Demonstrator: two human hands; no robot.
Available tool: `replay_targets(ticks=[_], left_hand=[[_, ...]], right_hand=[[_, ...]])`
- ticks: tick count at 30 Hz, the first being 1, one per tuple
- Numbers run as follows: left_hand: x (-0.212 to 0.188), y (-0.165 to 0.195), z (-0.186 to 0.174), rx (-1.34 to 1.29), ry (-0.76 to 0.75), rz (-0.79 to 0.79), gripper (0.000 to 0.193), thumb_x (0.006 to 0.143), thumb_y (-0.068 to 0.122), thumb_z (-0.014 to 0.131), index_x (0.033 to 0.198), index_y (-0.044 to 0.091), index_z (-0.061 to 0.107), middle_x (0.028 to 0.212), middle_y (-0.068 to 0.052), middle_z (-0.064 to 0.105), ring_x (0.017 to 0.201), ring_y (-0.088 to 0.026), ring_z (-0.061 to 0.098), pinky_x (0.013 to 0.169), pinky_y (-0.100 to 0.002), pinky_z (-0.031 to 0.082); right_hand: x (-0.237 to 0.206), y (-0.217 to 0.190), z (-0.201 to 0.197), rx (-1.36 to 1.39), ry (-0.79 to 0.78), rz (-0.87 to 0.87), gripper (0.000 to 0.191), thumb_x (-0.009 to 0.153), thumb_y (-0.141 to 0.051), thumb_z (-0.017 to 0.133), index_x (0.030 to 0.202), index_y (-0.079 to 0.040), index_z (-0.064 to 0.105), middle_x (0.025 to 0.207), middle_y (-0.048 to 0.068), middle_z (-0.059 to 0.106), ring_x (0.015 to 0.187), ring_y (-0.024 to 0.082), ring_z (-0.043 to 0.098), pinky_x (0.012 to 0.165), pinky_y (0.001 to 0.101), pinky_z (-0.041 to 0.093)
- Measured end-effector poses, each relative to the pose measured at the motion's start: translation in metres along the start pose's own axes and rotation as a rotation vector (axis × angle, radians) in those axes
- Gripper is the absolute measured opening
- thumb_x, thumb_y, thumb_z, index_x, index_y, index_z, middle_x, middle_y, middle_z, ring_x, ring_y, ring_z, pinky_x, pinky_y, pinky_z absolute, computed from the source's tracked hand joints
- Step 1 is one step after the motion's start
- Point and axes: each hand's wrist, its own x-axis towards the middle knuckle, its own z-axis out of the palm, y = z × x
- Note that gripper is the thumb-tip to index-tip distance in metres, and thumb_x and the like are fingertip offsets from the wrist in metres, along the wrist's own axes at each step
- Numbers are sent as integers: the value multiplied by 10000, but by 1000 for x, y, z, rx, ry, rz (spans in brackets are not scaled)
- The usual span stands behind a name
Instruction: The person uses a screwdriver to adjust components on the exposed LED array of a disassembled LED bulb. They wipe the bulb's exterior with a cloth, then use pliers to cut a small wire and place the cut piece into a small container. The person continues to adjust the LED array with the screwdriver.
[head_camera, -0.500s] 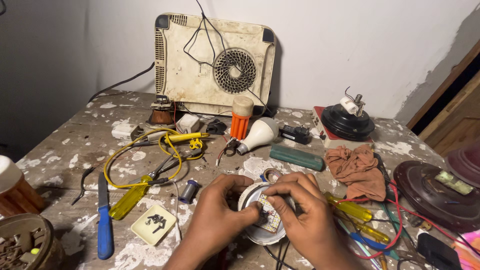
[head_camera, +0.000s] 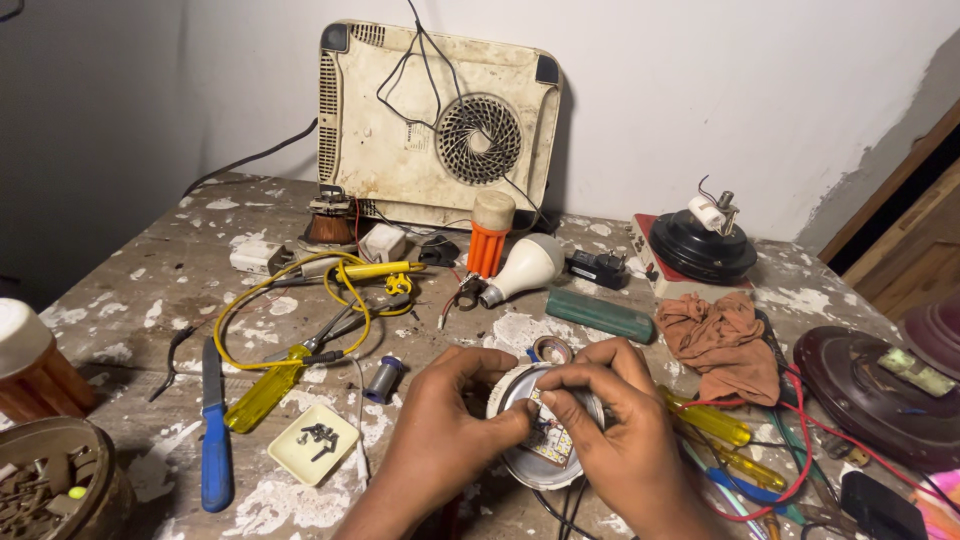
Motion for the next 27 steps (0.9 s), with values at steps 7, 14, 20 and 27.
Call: replay_targets(ticks=[7, 14, 20, 27], left_hand=[[1, -2, -2, -35, -29, -9, 423, 679, 70, 823, 1080, -28, 730, 979, -74, 726, 838, -127, 744, 748, -269, 605], [3, -6, -5, -70, -62, -18, 445, 695, 78, 839, 1112, -31, 724, 969, -70, 746, 855, -118, 741, 754, -259, 600], [9, -12, -9, -140, -82, -85, 424, 736, 94, 832, 1128, -29, 728, 881, -83, 784, 773, -115, 705, 691, -261, 583], [11, -10, -15, -81, -88, -140, 413, 752, 90, 830, 1146, -8, 753, 866, -79, 780, 748, -108, 665, 649, -260, 554]], right_hand=[[0, 1, -1, 45, -32, 35, 132, 823, -78, 797, 947, -38, 774, 936, 50, 657, 924, 168, 668, 851, 288, 531], [1, -6, 2, 45, 5, 42, 119, 835, -69, 790, 946, -34, 767, 934, 49, 655, 906, 161, 673, 821, 276, 537], [3, -13, 2, 9, -2, 73, 128, 833, -57, 786, 957, -34, 762, 929, 50, 651, 879, 163, 679, 756, 276, 542], [3, -18, 6, 22, 40, -18, 123, 848, -35, 769, 971, -34, 761, 911, 66, 632, 870, 188, 672, 773, 303, 542]])
